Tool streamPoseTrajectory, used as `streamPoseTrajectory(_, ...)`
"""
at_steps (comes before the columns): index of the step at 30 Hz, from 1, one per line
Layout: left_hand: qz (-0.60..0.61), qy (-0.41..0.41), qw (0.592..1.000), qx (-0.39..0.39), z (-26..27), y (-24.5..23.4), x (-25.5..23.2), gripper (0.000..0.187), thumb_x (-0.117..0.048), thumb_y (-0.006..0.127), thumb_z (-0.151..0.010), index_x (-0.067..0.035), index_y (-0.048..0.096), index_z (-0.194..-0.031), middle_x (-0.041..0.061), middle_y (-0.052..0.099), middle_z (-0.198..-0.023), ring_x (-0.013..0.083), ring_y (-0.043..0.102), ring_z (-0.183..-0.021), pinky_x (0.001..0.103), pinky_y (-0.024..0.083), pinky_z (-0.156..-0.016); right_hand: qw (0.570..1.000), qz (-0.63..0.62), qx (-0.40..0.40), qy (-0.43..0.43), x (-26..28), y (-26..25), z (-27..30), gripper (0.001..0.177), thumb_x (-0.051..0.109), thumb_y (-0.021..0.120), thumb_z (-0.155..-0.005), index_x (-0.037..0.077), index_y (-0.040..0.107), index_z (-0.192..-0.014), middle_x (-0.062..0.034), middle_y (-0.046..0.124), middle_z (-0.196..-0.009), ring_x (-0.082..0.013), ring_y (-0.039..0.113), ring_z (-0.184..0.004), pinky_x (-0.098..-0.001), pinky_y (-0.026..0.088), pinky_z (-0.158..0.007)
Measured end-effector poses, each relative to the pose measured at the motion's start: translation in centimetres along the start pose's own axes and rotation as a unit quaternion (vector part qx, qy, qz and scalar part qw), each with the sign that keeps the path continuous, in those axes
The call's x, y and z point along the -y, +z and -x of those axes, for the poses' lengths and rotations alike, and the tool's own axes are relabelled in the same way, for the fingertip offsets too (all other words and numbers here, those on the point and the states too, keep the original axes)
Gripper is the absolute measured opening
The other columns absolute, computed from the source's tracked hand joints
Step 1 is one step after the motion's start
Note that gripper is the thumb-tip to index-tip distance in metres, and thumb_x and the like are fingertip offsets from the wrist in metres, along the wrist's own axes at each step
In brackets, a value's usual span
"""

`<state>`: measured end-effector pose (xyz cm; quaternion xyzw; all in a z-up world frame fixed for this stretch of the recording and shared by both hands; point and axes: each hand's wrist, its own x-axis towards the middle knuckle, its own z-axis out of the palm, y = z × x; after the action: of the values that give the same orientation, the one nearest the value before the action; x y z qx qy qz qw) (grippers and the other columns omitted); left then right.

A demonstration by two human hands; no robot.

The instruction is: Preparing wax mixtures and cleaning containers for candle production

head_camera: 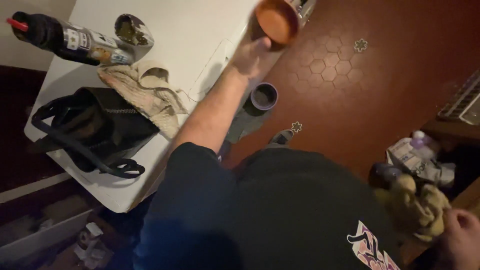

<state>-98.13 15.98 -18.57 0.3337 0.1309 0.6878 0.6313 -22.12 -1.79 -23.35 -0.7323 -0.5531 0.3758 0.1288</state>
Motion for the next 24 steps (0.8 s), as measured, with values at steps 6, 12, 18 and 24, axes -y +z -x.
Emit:
streamPoseTrajectory(6,-0.544,0.043,0.74,-0.393,-0.3,-8.2,-5.8,0.11,-0.024,0.111,-0.057,-0.022,0.041,-0.141,0.015,0.064,-0.137,0.0262,0.061,-0.127,0.036,0.048,-0.108,0.943,0.258,-0.044,0.208,-4.0,4.7,3.6,0.072,0.06,0.041,-0.127,0.0,0.077,-0.111,-0.0278,0.07,-0.103,-0.0417,0.062,-0.09,-0.0514,0.043,-0.073)
streamPoseTrajectory(12,-0.566,0.121,0.645,-0.499,-2.2,-17.8,-8.8,0.11,-0.017,0.111,-0.052,-0.003,0.046,-0.14,0.022,0.06,-0.136,0.0323,0.062,-0.124,0.038,0.047,-0.113,0.943,0.163,0.039,0.287,-0.2,7.7,8.6,0.058,0.055,0.055,-0.106,0.006,0.08,-0.125,-0.0266,0.076,-0.116,-0.0399,0.068,-0.109,-0.0494,0.046,-0.087)
streamPoseTrajectory(18,-0.501,0.116,0.606,-0.606,-3.2,-22.6,-10.2,0.111,-0.025,0.101,-0.056,-0.001,0.042,-0.148,0.021,0.065,-0.135,0.0324,0.07,-0.118,0.038,0.06,-0.102,0.895,0.127,0.117,0.412,-5.5,9.3,9.1,0.063,0.061,0.054,-0.107,0.006,0.073,-0.132,-0.0232,0.07,-0.127,-0.0431,0.062,-0.116,-0.0526,0.039,-0.099)
streamPoseTrajectory(24,-0.59,0.136,0.492,-0.626,-4.2,-25.6,-8.9,0.084,-0.025,0.099,-0.056,-0.004,0.056,-0.126,0.022,0.074,-0.12,0.0384,0.074,-0.109,0.043,0.059,-0.096,0.94,0.131,-0.006,0.316,0.9,9.9,11.8,0.07,0.06,0.046,-0.108,0.0,0.074,-0.13,-0.0313,0.066,-0.135,-0.0453,0.058,-0.124,-0.0494,0.042,-0.097)
